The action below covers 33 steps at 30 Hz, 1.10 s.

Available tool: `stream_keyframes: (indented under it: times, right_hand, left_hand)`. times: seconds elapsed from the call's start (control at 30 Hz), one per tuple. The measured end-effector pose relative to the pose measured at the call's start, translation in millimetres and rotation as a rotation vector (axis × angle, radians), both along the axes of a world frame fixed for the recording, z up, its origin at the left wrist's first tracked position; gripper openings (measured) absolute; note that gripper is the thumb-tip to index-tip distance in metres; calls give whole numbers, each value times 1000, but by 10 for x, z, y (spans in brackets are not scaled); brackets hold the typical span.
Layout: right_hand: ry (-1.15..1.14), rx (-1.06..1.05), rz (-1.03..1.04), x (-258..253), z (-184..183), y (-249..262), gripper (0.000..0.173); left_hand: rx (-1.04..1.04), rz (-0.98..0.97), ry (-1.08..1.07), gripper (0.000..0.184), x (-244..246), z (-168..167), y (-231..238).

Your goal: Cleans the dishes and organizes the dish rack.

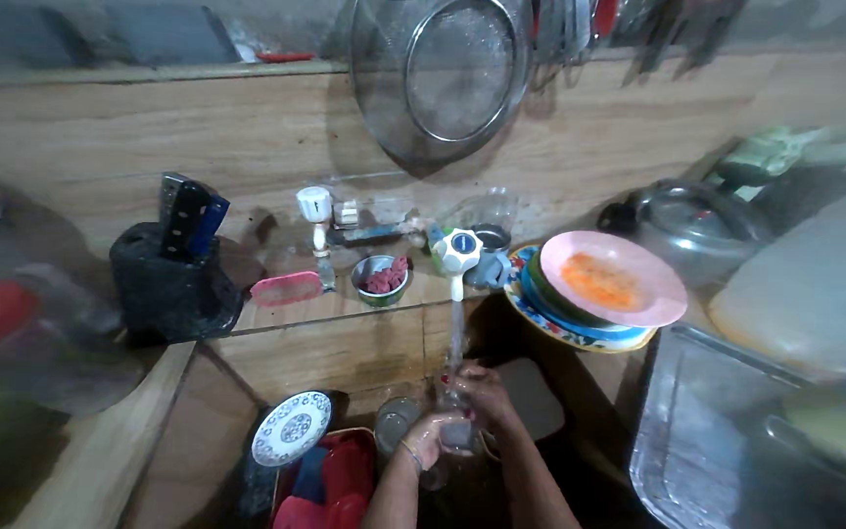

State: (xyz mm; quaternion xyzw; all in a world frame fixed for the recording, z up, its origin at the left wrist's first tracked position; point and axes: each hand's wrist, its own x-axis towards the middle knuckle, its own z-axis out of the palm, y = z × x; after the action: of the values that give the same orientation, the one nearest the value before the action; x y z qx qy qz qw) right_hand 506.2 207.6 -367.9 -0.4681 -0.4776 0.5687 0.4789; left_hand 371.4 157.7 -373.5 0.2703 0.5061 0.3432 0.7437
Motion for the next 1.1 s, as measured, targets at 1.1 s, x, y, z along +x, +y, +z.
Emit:
stream_keyframes:
  times: [1.1]
  right_hand:
    - [-1119, -174, 779, -539, -250, -295, 50]
  left_hand:
    - [594, 273, 203, 90, -121, 155, 261]
